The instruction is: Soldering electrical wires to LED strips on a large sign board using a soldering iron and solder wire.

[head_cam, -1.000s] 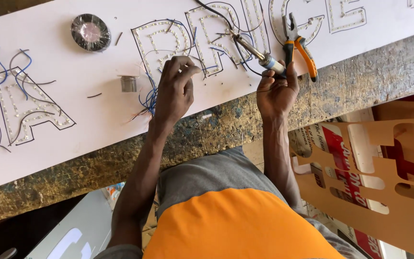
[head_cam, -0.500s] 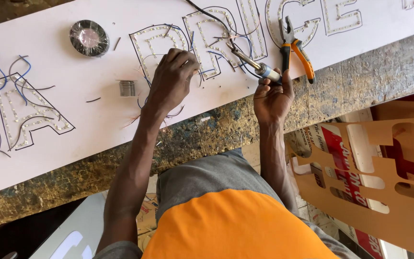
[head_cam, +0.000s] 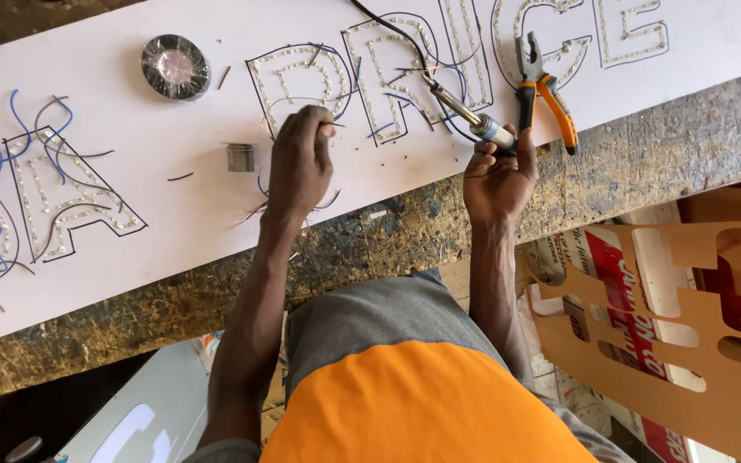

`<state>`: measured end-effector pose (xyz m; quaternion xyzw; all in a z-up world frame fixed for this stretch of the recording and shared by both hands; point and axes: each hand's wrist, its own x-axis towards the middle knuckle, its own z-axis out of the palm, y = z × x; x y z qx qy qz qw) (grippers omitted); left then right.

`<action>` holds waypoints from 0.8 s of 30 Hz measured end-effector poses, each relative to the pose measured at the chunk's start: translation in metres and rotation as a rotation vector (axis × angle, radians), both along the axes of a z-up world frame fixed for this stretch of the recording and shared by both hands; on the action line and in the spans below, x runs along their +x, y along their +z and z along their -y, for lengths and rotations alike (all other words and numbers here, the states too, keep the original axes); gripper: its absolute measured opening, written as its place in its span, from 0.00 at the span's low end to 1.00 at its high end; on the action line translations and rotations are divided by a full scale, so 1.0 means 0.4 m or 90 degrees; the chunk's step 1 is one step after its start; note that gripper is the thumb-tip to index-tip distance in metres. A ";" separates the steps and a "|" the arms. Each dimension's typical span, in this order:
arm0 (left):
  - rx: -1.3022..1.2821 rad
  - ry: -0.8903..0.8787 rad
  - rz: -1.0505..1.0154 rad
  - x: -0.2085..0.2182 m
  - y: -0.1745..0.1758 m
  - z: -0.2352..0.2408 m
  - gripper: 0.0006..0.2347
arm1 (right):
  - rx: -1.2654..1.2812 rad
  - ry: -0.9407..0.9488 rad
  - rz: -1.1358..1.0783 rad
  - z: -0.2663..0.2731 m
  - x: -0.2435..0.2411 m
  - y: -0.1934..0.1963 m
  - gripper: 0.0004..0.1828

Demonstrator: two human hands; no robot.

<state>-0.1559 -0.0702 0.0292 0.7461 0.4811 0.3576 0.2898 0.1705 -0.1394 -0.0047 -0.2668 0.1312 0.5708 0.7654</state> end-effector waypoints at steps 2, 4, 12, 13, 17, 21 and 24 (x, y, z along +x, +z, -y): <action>-0.013 0.008 -0.016 -0.004 0.003 -0.019 0.04 | -0.013 -0.006 0.012 -0.007 -0.009 0.002 0.17; -0.023 0.024 -0.032 -0.004 -0.005 -0.035 0.05 | -0.024 -0.005 0.024 -0.006 -0.021 0.006 0.17; 0.093 -0.105 -0.116 0.013 -0.001 -0.132 0.24 | -0.004 0.004 0.026 -0.008 -0.024 0.011 0.16; 0.094 -0.109 -0.115 0.013 0.001 -0.146 0.24 | -0.003 0.000 0.026 -0.011 -0.021 0.008 0.16; -0.016 -0.190 -0.178 -0.001 0.003 -0.170 0.18 | -0.021 -0.003 0.030 -0.003 -0.018 0.001 0.17; -0.011 -0.203 -0.122 -0.019 -0.017 -0.177 0.15 | -0.018 -0.011 0.029 -0.009 -0.028 0.007 0.17; -0.007 -0.186 -0.034 -0.027 -0.008 -0.152 0.16 | -0.006 -0.017 0.023 -0.011 -0.021 -0.008 0.16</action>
